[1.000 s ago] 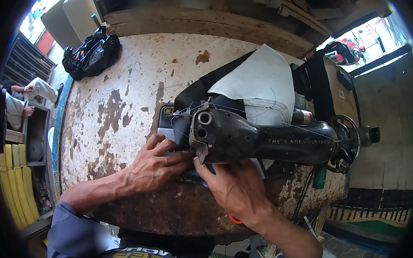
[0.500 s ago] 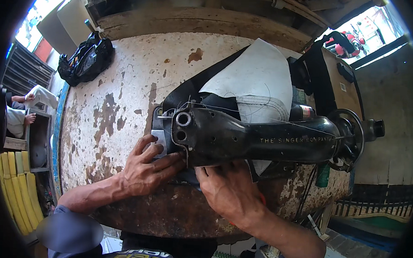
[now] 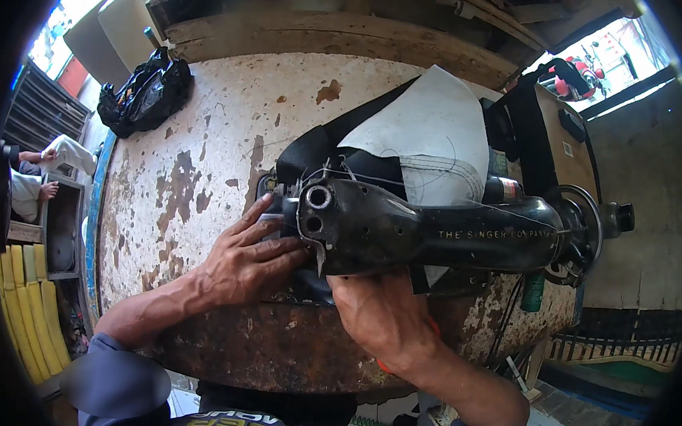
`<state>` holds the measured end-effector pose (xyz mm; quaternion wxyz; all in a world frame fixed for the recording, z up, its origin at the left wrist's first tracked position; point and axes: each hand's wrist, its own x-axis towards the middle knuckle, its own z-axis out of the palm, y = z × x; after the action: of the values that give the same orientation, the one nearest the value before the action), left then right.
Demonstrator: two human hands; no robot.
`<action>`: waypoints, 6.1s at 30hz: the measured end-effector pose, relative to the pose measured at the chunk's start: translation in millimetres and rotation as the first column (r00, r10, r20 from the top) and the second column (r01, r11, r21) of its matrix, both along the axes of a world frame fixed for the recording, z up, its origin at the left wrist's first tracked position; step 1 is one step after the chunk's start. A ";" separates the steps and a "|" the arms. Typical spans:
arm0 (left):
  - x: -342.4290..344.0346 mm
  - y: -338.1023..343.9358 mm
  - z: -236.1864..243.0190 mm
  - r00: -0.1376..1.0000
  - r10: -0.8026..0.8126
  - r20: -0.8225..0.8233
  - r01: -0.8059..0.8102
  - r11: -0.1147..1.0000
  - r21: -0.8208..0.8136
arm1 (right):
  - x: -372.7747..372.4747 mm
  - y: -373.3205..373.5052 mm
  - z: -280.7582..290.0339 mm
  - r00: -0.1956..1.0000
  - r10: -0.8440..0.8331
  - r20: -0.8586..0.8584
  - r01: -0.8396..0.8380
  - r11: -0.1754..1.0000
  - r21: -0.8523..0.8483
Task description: The person sews a black and white cover using a sewing machine, then moves to the floor to fit the cover over a foam seat base.
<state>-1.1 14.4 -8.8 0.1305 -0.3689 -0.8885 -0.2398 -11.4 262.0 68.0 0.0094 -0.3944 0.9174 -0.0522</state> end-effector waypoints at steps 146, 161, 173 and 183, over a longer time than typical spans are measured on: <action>4.4 -8.1 5.9 0.999 -0.020 0.028 0.023 0.992 -0.121 | -1.2 -9.1 -3.0 0.994 -0.102 0.027 0.103 0.994 -0.034; -8.4 -14.9 -2.3 1.000 -0.013 -0.003 0.013 0.999 -0.047 | -7.0 -14.4 -6.4 0.996 -0.067 -0.059 0.061 0.994 -0.096; 4.1 1.7 11.4 0.999 0.024 0.035 -0.021 0.996 -0.085 | 21.8 0.3 63.1 0.889 -0.079 0.451 0.121 0.991 -0.065; 15.9 23.2 14.9 0.979 -0.070 0.193 0.080 0.996 -0.044 | 57.3 74.6 63.5 0.982 0.062 -0.178 -0.033 0.986 0.166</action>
<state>14.8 37.6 6.1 0.0258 -0.3804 -0.8883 -0.2560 45.9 336.6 131.5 -0.0412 -0.4172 0.9059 0.0594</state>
